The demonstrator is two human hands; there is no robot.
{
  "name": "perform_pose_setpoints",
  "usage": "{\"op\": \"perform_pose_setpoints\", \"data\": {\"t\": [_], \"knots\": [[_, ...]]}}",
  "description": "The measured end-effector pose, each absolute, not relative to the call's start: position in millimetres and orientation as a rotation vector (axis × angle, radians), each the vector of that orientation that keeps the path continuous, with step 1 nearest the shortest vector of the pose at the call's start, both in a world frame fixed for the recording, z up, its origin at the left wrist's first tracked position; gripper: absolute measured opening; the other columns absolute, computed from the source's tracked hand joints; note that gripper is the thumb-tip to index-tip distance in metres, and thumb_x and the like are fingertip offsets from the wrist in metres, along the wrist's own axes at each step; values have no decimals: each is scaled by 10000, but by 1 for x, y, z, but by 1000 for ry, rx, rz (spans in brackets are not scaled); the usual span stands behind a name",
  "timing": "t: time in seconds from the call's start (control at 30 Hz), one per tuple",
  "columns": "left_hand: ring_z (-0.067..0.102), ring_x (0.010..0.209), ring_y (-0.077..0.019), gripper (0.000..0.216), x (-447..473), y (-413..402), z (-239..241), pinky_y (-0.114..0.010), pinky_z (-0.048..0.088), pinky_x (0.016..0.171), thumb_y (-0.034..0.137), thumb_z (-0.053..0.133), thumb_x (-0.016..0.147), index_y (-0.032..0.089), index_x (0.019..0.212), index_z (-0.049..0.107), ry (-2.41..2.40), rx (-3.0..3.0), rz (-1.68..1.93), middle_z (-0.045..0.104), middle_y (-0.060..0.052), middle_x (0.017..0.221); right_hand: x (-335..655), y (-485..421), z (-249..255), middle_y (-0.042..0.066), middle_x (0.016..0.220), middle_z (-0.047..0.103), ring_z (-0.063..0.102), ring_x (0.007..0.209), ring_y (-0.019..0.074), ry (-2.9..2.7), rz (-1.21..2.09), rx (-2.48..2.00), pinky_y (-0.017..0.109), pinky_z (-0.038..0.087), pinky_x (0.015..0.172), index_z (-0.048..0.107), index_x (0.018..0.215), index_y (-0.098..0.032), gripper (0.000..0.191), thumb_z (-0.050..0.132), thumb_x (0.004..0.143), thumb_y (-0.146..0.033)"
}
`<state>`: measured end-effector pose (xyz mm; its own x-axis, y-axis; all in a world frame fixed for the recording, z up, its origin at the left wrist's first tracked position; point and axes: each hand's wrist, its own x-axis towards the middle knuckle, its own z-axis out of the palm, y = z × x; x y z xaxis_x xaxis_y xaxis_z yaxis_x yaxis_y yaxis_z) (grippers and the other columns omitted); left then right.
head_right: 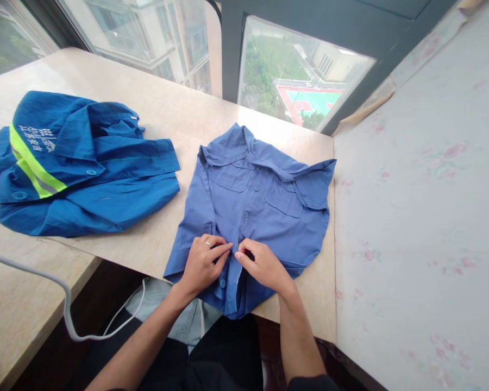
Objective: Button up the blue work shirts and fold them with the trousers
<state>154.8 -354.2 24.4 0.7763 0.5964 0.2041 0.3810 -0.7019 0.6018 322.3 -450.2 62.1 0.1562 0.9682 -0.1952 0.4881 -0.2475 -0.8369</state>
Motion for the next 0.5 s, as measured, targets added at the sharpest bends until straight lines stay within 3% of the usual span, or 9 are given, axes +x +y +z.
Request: {"op": "perform_pose_setpoints", "data": {"t": [0.5], "knots": [[583,820,-178,200,155,-352,21,-355,361,724,179,580,903,264,916,760,732,2162,621,720,-16,873,325,-445,60,-29,714,586,526,674,129,-1383,1005,-1829,236,395,662,561,746,-201,157,556,889,-266]]}}
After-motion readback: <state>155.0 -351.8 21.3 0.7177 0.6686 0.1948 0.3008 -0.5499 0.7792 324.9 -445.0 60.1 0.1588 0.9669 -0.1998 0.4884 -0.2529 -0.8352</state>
